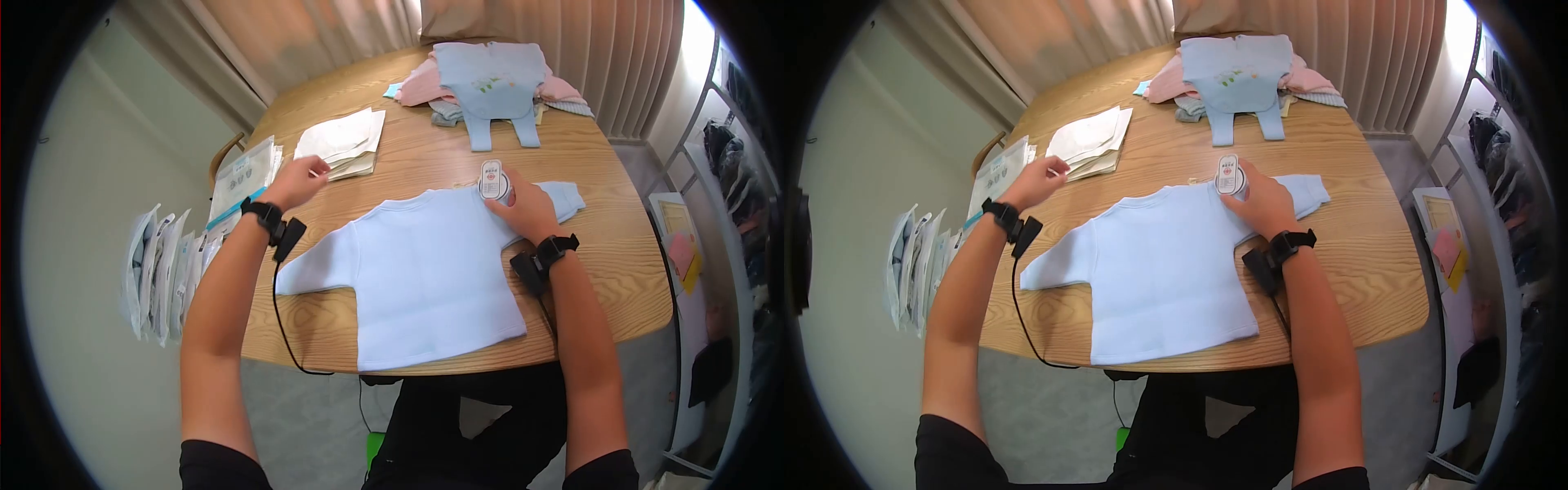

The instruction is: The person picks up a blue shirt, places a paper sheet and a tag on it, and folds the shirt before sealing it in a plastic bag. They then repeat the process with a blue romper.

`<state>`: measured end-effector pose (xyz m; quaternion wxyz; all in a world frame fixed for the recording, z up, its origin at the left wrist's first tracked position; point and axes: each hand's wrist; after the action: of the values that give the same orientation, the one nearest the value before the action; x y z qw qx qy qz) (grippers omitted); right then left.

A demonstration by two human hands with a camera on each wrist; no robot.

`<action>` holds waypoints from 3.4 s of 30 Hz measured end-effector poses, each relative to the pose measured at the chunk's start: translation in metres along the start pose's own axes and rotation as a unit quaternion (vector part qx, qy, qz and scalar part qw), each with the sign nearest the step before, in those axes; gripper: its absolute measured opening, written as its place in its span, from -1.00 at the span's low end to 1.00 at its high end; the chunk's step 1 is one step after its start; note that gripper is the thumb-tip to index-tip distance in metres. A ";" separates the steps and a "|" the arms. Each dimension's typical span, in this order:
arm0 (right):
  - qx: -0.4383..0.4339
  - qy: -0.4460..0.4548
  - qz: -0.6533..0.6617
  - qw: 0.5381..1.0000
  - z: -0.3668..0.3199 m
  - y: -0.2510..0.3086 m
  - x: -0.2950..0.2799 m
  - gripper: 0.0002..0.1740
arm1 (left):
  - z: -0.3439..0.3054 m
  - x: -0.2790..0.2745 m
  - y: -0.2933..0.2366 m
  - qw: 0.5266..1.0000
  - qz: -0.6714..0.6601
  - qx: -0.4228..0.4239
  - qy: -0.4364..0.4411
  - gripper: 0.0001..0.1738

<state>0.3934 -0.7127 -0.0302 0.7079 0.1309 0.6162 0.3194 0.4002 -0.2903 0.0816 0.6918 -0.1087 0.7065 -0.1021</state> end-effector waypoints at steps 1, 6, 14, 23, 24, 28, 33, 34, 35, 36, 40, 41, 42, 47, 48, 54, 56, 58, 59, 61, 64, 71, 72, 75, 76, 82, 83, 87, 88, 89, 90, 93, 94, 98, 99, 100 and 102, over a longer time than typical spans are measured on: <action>-0.012 -0.011 0.054 0.998 -0.002 -0.005 0.001 -0.19 | 0.013 0.004 0.002 1.000 0.001 0.001 0.003 -0.70; -0.061 -0.047 0.161 0.984 0.008 -0.018 0.007 -0.24 | 0.084 0.032 0.015 0.996 0.068 0.039 -0.046 -0.64; -0.020 -0.064 0.168 0.983 0.015 -0.015 0.009 -0.25 | 0.138 0.069 0.013 0.983 0.166 0.034 0.073 -0.45; -0.021 -0.082 0.194 0.977 0.016 -0.018 0.013 -0.28 | 0.136 0.084 0.002 0.964 0.247 -0.007 0.098 -0.24; -0.020 -0.082 0.193 0.978 0.016 -0.018 0.013 -0.28 | 0.137 0.082 0.000 0.964 0.253 -0.016 0.080 -0.26; -0.019 -0.088 0.208 0.974 0.012 -0.017 0.012 -0.31 | 0.120 0.069 0.001 0.957 0.284 0.025 -0.057 -0.34; -0.043 -0.109 0.267 0.957 0.008 -0.013 0.008 -0.35 | 0.086 0.018 -0.012 0.878 0.292 0.157 -0.344 -0.61; -0.042 -0.101 0.317 0.942 0.008 -0.016 0.011 -0.36 | 0.073 0.005 -0.021 0.877 0.295 0.157 -0.345 -0.61; -0.044 -0.094 0.364 0.926 0.010 -0.019 0.012 -0.37 | 0.060 -0.011 -0.031 0.868 0.282 0.194 -0.360 -0.66; -0.048 -0.096 0.364 0.925 0.012 -0.022 0.010 -0.37 | 0.049 -0.023 -0.041 0.858 0.267 0.231 -0.374 -0.69; -0.012 -0.061 0.437 0.897 0.013 -0.025 0.009 -0.38 | -0.003 -0.044 -0.089 0.847 0.193 0.291 -0.401 -0.75; -0.015 -0.066 0.441 0.895 0.012 -0.026 0.010 -0.37 | -0.018 -0.047 -0.109 0.843 0.161 0.315 -0.405 -0.81; -0.012 -0.064 0.443 0.894 0.012 -0.027 0.011 -0.37 | -0.032 -0.047 -0.125 0.846 0.161 0.314 -0.401 -0.81; -0.043 -0.090 0.478 0.873 0.012 -0.024 0.018 -0.39 | -0.064 -0.012 -0.175 0.938 -0.088 0.260 -0.211 -0.88; -0.044 -0.090 0.475 0.875 0.015 -0.030 0.021 -0.39 | -0.061 0.003 -0.176 0.955 -0.106 0.231 -0.150 -0.87; -0.045 -0.071 0.362 0.929 0.018 -0.039 0.024 -0.49 | -0.037 0.105 -0.148 0.936 -0.018 0.331 -0.114 -0.84; -0.056 -0.087 0.335 0.937 0.019 -0.042 0.025 -0.55 | -0.062 0.129 -0.143 0.942 0.035 0.317 -0.105 -0.62; -0.057 -0.089 0.322 0.941 0.017 -0.045 0.024 -0.56 | -0.088 0.130 -0.136 0.958 0.016 0.284 0.031 -0.36; -0.067 -0.094 0.308 0.944 0.019 -0.042 0.025 -0.57 | -0.109 0.130 -0.135 0.956 0.031 0.286 0.049 -0.32; -0.075 -0.098 0.299 0.946 0.025 -0.045 0.026 -0.57 | -0.132 0.128 -0.135 0.957 0.045 0.277 0.070 -0.28; -0.073 -0.090 0.291 0.950 0.022 -0.044 0.028 -0.57 | -0.144 0.131 -0.133 0.955 0.073 0.281 0.052 -0.23; -0.067 -0.097 0.276 0.954 0.024 -0.044 0.027 -0.58 | -0.136 0.135 -0.133 0.969 0.094 0.222 0.061 -0.26; -0.065 -0.094 0.277 0.954 0.021 -0.044 0.026 -0.58 | -0.136 0.134 -0.134 0.969 0.093 0.219 0.064 -0.26; -0.053 -0.079 0.286 0.954 0.021 -0.040 0.022 -0.59 | -0.124 0.130 -0.133 0.969 0.070 0.222 0.080 -0.24; -0.050 -0.074 0.299 0.950 0.021 -0.041 0.023 -0.59 | -0.120 0.127 -0.133 0.970 0.070 0.220 0.078 -0.24; -0.059 -0.087 0.282 0.954 0.021 -0.043 0.023 -0.60 | -0.103 0.106 -0.155 0.962 0.083 0.206 0.157 -0.10; -0.065 -0.091 0.265 0.958 0.021 -0.042 0.022 -0.60 | -0.100 0.100 -0.164 0.964 0.080 0.168 0.189 -0.07; -0.055 -0.083 0.290 0.952 0.023 -0.043 0.024 -0.59 | -0.094 0.112 -0.164 0.975 0.072 0.170 0.125 -0.03; -0.057 -0.087 0.285 0.953 0.023 -0.044 0.025 -0.58 | -0.091 0.112 -0.165 0.975 0.067 0.172 0.126 -0.03; -0.058 -0.088 0.281 0.954 0.022 -0.045 0.026 -0.57 | -0.089 0.111 -0.166 0.973 0.096 0.163 0.135 -0.01; -0.055 -0.085 0.278 0.955 0.022 -0.044 0.025 -0.57 | -0.087 0.109 -0.169 0.970 0.125 0.152 0.144 0.01; -0.056 -0.075 0.265 0.960 0.022 -0.043 0.022 -0.56 | -0.078 0.119 -0.171 0.988 0.006 0.089 0.129 -0.01; -0.052 -0.075 0.268 0.959 0.021 -0.043 0.023 -0.57 | -0.080 0.124 -0.168 0.987 0.001 0.089 0.133 -0.01; -0.045 -0.069 0.295 0.952 0.021 -0.042 0.022 -0.62 | -0.084 0.153 -0.141 0.976 0.039 0.215 0.022 -0.02; -0.039 -0.065 0.294 0.953 0.020 -0.043 0.024 -0.62 | -0.084 0.157 -0.138 0.975 0.026 0.222 -0.002 -0.01; -0.040 -0.065 0.306 0.949 0.021 -0.044 0.025 -0.63 | -0.084 0.161 -0.135 0.973 0.013 0.229 -0.028 -0.01; -0.041 -0.063 0.313 0.947 0.022 -0.042 0.023 -0.64 | -0.082 0.159 -0.133 0.973 0.007 0.229 -0.012 -0.01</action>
<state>0.4271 -0.7262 -0.0678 0.6140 0.3079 0.4849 0.5414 0.3165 -0.4647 -0.0290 0.7075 0.0562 0.6568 -0.2546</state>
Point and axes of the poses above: each hand's wrist, its own z-axis towards the middle knuckle, its own x-axis out of the palm, y = z × x, and after that the axes turned 4 degrees about -x, right-handed
